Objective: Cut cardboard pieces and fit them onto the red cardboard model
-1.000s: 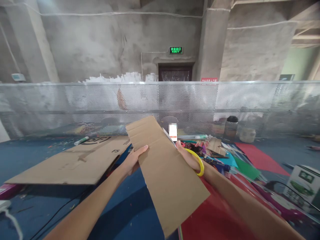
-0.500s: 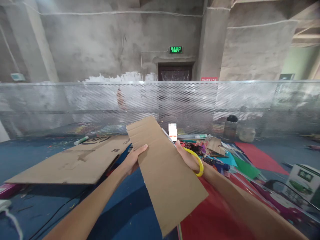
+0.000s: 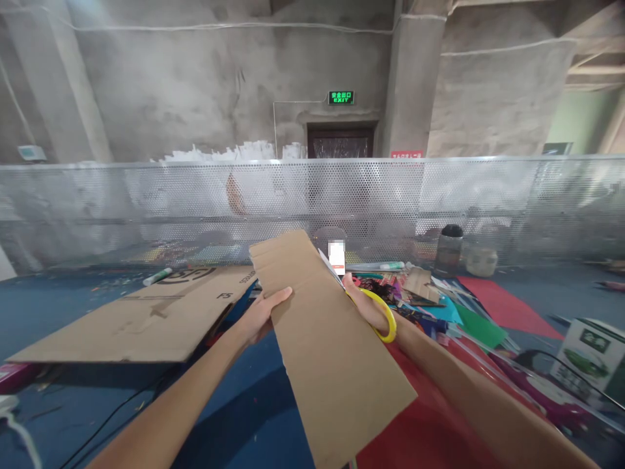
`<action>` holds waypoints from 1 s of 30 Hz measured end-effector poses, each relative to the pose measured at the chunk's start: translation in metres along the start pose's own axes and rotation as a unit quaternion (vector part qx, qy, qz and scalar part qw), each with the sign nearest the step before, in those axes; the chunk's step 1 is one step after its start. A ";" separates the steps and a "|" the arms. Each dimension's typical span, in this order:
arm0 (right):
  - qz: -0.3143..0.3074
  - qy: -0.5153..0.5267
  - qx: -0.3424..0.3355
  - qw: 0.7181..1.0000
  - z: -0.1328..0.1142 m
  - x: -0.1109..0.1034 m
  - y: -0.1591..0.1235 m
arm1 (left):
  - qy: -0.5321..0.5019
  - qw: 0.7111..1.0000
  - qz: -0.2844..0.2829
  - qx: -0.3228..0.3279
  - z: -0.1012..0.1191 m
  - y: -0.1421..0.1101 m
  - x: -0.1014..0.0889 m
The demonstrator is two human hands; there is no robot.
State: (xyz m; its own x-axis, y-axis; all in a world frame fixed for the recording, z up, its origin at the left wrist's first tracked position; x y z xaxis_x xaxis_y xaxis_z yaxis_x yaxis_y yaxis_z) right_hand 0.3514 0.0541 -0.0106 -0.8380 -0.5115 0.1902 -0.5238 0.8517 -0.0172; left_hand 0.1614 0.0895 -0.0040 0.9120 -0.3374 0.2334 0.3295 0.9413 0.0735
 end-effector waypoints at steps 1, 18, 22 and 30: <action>0.004 -0.006 -0.005 1.000 -0.001 0.001 -0.001 | -0.002 1.000 0.003 0.003 0.001 -0.001 0.001; 0.023 -0.056 -0.064 0.996 0.002 -0.015 0.007 | 0.010 1.000 -0.019 -0.023 -0.006 -0.001 0.002; 0.033 -0.057 -0.070 0.995 0.001 -0.017 0.008 | 0.007 0.999 -0.030 -0.021 -0.009 -0.002 0.004; 0.068 -0.086 -0.083 0.990 -0.004 -0.017 0.004 | -0.001 0.999 -0.027 -0.023 -0.009 -0.002 0.006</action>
Point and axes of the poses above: each hand's wrist, its own y-axis towards the middle knuckle, its own x-axis out of the palm, z = x × y, the point moved 7 cm from there along y, towards the middle knuckle, and after that the axes turned 1 degree about -z, right-handed, at the moved point
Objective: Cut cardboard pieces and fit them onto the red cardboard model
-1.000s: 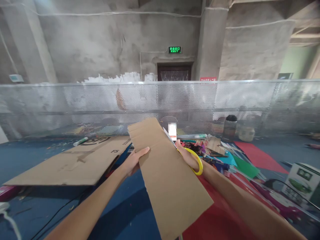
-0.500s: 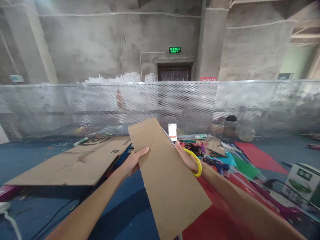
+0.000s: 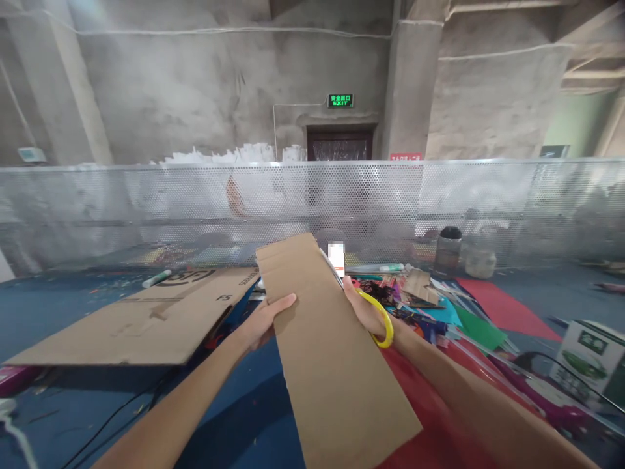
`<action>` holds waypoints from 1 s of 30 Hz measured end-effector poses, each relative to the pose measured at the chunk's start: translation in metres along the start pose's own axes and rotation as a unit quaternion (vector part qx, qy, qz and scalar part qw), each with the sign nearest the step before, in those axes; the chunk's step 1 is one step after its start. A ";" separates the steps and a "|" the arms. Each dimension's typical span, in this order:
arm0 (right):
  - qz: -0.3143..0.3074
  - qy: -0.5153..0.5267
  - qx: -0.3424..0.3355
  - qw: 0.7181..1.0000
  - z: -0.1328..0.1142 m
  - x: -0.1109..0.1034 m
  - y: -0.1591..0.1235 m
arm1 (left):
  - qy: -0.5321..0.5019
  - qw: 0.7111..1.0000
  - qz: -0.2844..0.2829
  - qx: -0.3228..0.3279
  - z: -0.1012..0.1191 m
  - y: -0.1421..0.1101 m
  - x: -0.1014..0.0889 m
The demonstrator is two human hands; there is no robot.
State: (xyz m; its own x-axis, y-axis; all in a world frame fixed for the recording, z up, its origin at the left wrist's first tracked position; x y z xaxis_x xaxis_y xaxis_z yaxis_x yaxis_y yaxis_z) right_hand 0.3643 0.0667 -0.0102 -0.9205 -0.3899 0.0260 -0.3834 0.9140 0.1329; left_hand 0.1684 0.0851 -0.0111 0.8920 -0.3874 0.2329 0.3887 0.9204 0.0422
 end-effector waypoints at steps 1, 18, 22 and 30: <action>0.001 -0.001 -0.003 1.000 0.000 0.000 0.000 | -0.001 1.000 0.001 0.001 0.000 0.000 0.000; 0.013 0.000 -0.005 1.000 -0.002 -0.003 0.000 | 0.002 1.000 -0.019 -0.015 -0.005 -0.003 0.007; 0.012 0.002 -0.014 1.000 -0.004 -0.002 0.000 | 0.003 0.999 -0.025 -0.019 -0.006 -0.004 0.010; 0.010 -0.029 0.030 0.999 -0.003 -0.008 -0.002 | 0.019 0.998 -0.044 -0.046 0.006 -0.001 -0.005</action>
Point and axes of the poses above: each hand's wrist, its own y-axis towards the middle knuckle, its own x-axis out of the palm, z = x × y, the point moved 7 cm from there along y, towards the middle knuckle, and after that the axes turned 1 degree about -z, right-handed, at the moved point
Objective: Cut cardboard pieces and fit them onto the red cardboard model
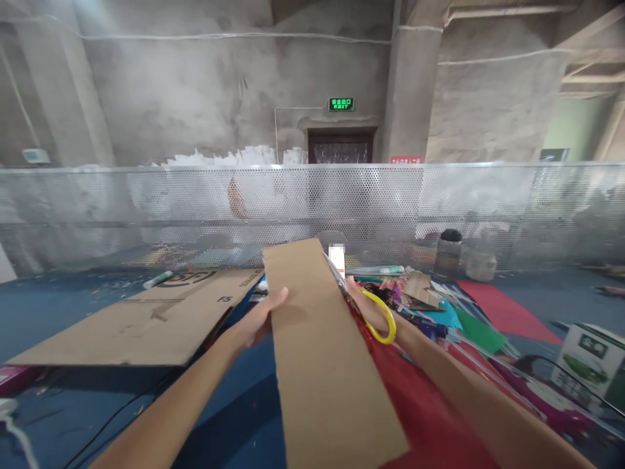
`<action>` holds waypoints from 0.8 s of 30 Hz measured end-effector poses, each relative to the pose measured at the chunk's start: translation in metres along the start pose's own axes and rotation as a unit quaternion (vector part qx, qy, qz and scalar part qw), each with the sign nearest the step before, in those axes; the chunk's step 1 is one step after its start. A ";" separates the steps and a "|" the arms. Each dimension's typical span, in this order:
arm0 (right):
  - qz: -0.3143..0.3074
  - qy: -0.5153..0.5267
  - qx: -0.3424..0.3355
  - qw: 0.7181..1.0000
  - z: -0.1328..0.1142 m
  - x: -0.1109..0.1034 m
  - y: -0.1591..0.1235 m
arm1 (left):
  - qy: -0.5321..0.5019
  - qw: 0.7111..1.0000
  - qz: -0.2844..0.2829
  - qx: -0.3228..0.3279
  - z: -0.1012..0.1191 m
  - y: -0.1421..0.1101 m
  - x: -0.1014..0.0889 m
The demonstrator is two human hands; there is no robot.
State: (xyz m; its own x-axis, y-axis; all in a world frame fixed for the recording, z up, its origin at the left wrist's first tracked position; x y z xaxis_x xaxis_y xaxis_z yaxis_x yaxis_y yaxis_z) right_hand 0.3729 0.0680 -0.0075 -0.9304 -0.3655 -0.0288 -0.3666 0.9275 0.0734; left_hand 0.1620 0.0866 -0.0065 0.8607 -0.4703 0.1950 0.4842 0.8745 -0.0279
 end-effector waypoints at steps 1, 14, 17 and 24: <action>0.019 -0.020 0.019 0.999 0.003 -0.003 -0.001 | -0.012 1.000 0.019 0.012 0.005 0.001 -0.005; -0.036 0.035 -0.035 0.998 -0.009 0.016 -0.004 | -0.025 0.993 0.101 0.055 0.007 -0.003 0.003; -0.031 0.047 -0.040 0.998 -0.008 0.015 -0.003 | -0.027 0.993 0.102 0.052 0.007 -0.003 0.005; -0.006 0.024 -0.028 0.999 -0.002 0.011 -0.002 | -0.026 0.993 0.103 0.053 0.002 0.000 0.003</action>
State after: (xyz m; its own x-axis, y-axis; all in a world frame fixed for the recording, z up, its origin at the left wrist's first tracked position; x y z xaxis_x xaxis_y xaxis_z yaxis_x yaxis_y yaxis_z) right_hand 0.3631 0.0620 -0.0061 -0.9245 -0.3808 0.0170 -0.3756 0.9177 0.1295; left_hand 0.1645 0.0850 -0.0038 0.9294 -0.2755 0.2458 0.2769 0.9605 0.0297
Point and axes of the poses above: each hand's wrist, its own y-axis towards the middle knuckle, its own x-axis out of the palm, z = x × y, the point moved 7 cm from there along y, towards the middle knuckle, and after that the axes turned 1 degree about -z, right-handed, at the moved point
